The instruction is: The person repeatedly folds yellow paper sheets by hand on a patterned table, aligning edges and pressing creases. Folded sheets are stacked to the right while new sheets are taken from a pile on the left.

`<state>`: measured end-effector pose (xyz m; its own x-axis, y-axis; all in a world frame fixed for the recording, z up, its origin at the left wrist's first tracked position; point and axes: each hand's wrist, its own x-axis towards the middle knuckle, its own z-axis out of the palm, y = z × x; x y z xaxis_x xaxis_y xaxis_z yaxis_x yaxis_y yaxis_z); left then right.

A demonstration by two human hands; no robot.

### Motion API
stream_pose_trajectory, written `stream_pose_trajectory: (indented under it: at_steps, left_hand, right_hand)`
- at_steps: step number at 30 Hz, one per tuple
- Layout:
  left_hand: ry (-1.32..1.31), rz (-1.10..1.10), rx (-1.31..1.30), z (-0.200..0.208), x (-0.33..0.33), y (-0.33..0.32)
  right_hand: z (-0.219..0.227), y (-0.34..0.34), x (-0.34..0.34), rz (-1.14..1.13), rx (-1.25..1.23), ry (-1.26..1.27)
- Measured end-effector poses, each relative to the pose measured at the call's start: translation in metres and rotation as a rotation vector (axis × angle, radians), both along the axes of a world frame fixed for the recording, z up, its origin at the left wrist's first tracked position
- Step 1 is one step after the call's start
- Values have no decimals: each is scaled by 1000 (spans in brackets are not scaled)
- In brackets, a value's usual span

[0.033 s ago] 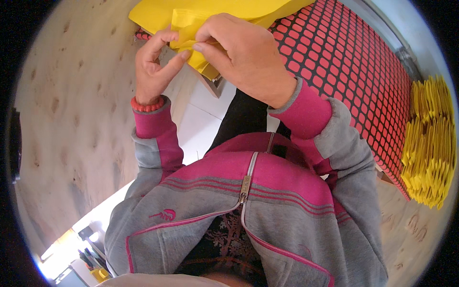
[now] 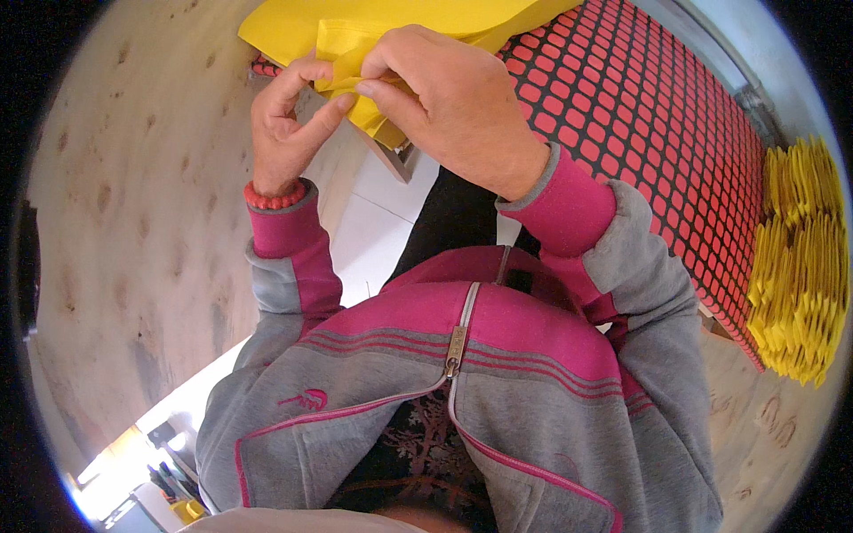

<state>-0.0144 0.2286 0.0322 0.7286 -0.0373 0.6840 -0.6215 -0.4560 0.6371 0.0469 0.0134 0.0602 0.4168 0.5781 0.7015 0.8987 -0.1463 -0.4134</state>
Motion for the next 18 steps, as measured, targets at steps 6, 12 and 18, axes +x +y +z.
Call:
stream_pose_trajectory:
  at_steps: [6,12,18]
  left_hand:
    - [10,15,-12,1,1,-5]
    - [55,9,-17,1,-2,-1]
    - [150,2,-141,5,-8,-1]
  right_hand:
    - [-1,-1,0,-18,6,-51]
    - [-3,-2,1,-28,-9,-67]
    - [-5,-5,0,-9,-14,-86]
